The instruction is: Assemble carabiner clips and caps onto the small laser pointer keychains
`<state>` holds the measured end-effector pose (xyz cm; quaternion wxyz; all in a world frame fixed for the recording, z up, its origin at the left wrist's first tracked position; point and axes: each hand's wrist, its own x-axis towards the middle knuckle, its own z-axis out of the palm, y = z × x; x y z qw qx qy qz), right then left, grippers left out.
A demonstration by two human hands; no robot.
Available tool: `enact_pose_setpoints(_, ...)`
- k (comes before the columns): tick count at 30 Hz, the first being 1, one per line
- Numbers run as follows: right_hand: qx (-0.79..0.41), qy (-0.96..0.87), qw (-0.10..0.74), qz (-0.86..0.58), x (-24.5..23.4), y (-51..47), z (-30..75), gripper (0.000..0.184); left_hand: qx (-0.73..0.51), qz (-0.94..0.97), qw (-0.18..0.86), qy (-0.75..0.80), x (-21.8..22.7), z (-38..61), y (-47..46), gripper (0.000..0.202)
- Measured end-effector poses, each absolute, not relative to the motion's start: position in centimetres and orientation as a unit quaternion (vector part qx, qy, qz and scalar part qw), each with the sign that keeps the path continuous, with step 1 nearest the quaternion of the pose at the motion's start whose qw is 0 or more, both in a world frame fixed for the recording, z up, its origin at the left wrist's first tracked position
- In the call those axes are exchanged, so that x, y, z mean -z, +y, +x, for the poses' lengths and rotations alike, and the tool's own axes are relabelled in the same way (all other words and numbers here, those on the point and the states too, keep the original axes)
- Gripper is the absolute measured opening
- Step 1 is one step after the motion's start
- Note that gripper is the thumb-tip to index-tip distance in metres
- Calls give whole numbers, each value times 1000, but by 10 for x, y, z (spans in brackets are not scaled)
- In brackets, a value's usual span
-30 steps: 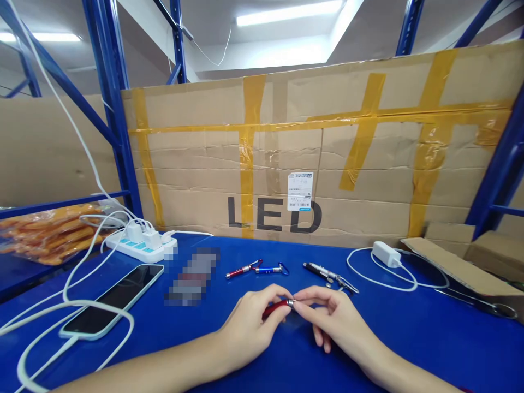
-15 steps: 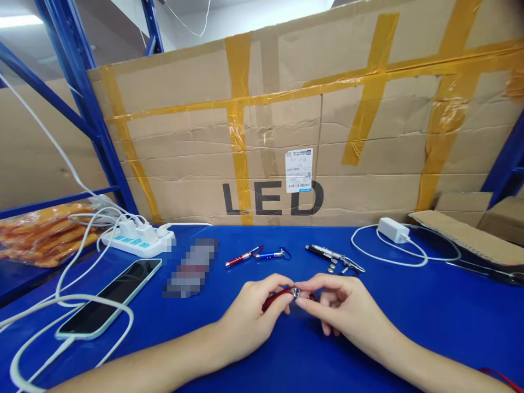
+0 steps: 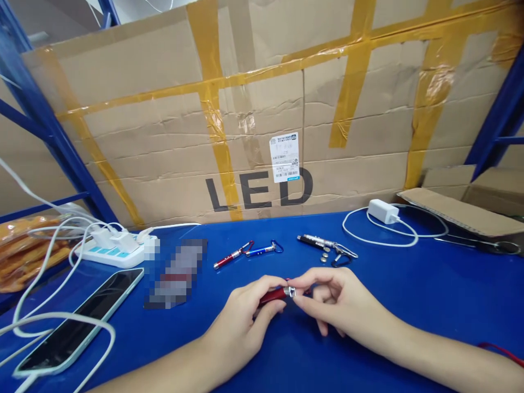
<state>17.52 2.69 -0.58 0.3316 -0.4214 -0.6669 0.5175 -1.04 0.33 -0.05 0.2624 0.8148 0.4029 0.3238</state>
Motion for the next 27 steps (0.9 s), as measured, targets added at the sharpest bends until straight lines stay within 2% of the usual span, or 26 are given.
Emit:
enact_pose_setpoints(3, -530, -661, 332, -414, 7, 26, 176, 31, -320, 811, 264, 412, 0, -10, 5, 18)
enact_pose_setpoints(14, -527, -697, 380, -303, 12, 26, 180, 17, -287, 842, 259, 376, 5, -15, 2, 7)
enact_pose_setpoints(27, -477, -729, 397, -289, 6, 22, 178, 26, -286, 857, 214, 372, 7, -12, -1, 10)
